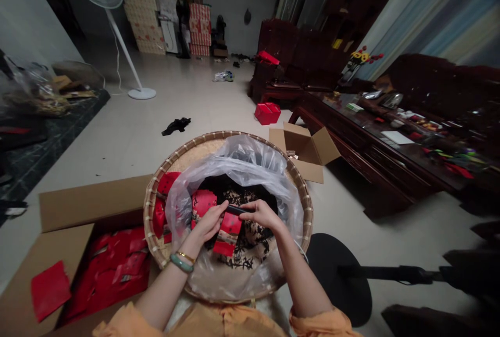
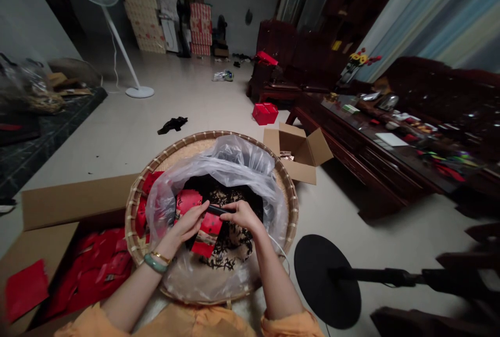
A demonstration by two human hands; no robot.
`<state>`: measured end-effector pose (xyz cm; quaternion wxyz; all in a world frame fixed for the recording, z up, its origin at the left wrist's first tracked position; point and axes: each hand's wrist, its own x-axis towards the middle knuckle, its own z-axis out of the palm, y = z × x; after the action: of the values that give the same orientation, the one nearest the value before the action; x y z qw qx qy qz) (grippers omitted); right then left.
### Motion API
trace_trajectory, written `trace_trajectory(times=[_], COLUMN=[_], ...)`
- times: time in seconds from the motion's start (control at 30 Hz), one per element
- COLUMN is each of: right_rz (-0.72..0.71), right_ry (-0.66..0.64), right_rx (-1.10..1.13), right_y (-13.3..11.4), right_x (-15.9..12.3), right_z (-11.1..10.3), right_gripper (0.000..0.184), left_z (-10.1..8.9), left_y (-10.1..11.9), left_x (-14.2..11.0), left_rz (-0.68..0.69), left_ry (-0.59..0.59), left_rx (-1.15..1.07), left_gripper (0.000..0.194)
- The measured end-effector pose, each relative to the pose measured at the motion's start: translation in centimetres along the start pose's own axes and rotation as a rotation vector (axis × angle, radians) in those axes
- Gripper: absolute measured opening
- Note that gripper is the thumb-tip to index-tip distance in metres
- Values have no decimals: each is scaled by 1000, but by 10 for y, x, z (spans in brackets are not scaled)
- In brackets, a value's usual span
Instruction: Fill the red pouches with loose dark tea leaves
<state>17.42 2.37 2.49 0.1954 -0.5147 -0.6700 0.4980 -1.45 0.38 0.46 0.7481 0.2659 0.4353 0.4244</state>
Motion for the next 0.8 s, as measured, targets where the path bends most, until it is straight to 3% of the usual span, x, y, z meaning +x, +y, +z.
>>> trace_trajectory(times=[0.17,0.43,0.8], right_rz=[-33,-38,-50], right_ry=[16,255,310], right_rx=[-68,-485,-465], right_y=[-1,-14,-9], right_x=[7,10,19], right_z=[7,32,34], right_gripper=[31,44,42], left_z=[-1,1,4], left_y=[-4,-13,-4], left_x=[6,8,6], left_rz=[1,67,83], left_ry=[-7,4,-26], left_rx=[-50,23,53], left_gripper=[38,40,44])
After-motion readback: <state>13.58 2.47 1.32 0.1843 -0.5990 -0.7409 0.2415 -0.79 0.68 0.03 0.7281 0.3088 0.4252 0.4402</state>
